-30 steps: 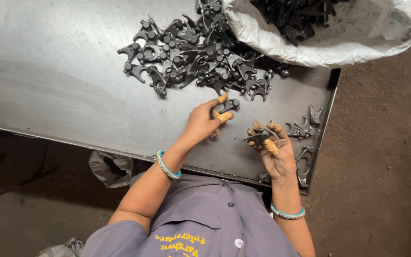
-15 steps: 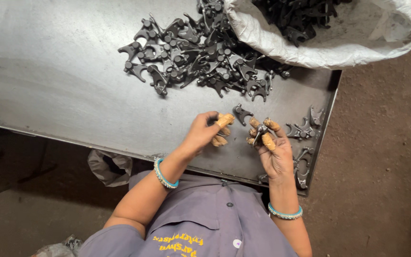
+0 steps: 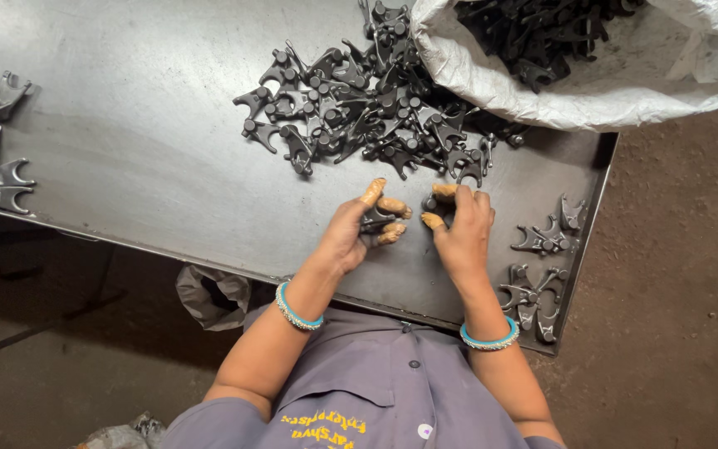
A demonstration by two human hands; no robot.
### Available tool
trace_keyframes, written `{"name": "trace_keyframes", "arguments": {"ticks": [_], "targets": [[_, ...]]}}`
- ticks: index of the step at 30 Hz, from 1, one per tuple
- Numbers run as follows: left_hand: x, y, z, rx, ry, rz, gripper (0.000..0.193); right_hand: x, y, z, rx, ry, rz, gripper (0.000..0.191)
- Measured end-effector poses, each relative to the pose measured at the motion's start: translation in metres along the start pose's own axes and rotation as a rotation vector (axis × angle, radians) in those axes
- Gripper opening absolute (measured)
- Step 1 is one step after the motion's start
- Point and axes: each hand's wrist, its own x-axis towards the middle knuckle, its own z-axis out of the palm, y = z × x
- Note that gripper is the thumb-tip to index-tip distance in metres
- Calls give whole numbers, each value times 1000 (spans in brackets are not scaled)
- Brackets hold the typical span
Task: The person picks up dark metal castings one at a time from a metal table, turns and looks over each casting in both hands, and places it back on the table or into a white sack of castings. The person occasionally reaches into the sack and continues handling the castings.
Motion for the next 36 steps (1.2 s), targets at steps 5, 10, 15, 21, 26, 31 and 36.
{"name": "trace_keyframes", "arguments": {"ticks": [5, 10, 15, 21, 26, 31, 36], "targets": [[-2, -2, -4, 152, 37, 136, 31, -20, 35, -5, 874, -130, 274, 42], [1, -29, 2, 251, -47, 132, 30, -42, 51, -20, 1232, -142, 325, 42], [7, -47, 19, 84, -76, 19, 35, -34, 35, -24, 1058, -227, 326, 32], [22, -14, 34, -24, -42, 53, 34, 32, 6, -24, 503, -40, 28, 27], [31, 32, 44, 444, 221, 517, 38, 90, -8, -7, 23, 37, -291, 54], [20, 56, 36, 1012, 411, 509, 47, 91, -2, 1, -203, -71, -191, 43], [13, 52, 33, 1190, 388, 505, 53, 41, 13, -11, 7, -100, -218, 43]]}}
